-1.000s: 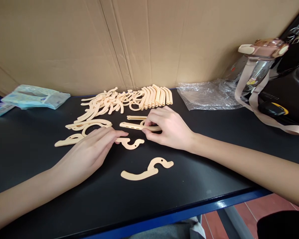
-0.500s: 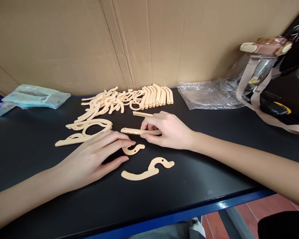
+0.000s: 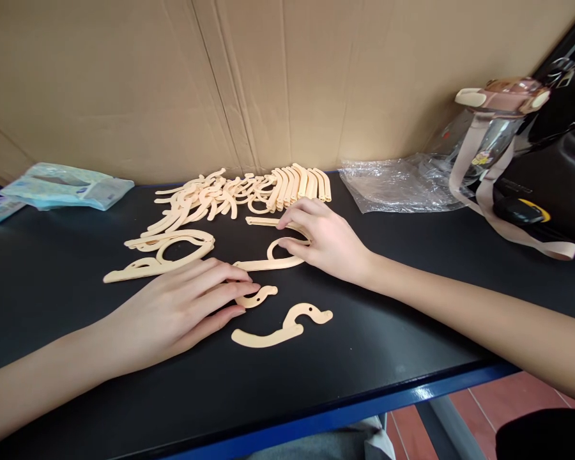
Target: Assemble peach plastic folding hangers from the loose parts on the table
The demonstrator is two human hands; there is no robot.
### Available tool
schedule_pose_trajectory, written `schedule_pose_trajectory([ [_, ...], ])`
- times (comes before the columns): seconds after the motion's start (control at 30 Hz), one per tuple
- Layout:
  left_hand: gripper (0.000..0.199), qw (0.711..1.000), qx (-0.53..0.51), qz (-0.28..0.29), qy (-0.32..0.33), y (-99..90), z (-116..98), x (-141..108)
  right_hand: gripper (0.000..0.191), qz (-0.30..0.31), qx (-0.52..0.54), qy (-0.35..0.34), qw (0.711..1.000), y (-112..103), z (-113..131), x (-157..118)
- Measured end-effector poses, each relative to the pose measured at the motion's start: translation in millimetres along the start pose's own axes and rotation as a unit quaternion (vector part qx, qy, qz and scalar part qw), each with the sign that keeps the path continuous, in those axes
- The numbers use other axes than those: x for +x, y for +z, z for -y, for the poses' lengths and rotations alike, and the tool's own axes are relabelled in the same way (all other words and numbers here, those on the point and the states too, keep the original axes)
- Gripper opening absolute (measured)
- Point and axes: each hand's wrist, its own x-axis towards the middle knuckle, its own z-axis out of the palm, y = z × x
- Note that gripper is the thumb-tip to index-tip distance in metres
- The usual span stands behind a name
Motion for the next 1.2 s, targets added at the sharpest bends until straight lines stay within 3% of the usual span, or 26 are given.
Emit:
schedule_pose_trajectory([
  [0.07, 0.019, 1.000, -0.001, 0.002, 0.000, 0.5, 0, 0, 0.022, 0.022, 0.009, 0.026, 0.999, 2, -4, 1],
  [0.2, 0.019, 1.000, -0.009, -0.007, -0.015, 0.0, -1, -2, 0.017, 0.032, 0.048, 0.053, 0.997, 2, -7, 0],
  [0.37, 0.019, 0.998, -0.037, -0.008, -0.050, 0.7, -3, -4, 0.014, 0.031, 0.025, 0.037, 0.999, 2, -6, -2],
  [0.8, 0.011, 0.999, -0.028, -0.016, -0.021, 0.1, -2, 1, 0.020, 0.038, -0.025, 0.015, 0.999, 2, -8, 0],
  [1.0, 0.008, 0.994, -0.036, -0.058, -0.085, -0.9, 0, 0, 0.023, 0.034, -0.062, 0.023, 0.997, 3, -11, 0],
  [1.2, 0.016, 0.991, -0.009, -0.046, -0.122, 2.0, 6, -5, 0.023, 0.034, -0.038, 0.013, 0.999, 3, -13, 0],
])
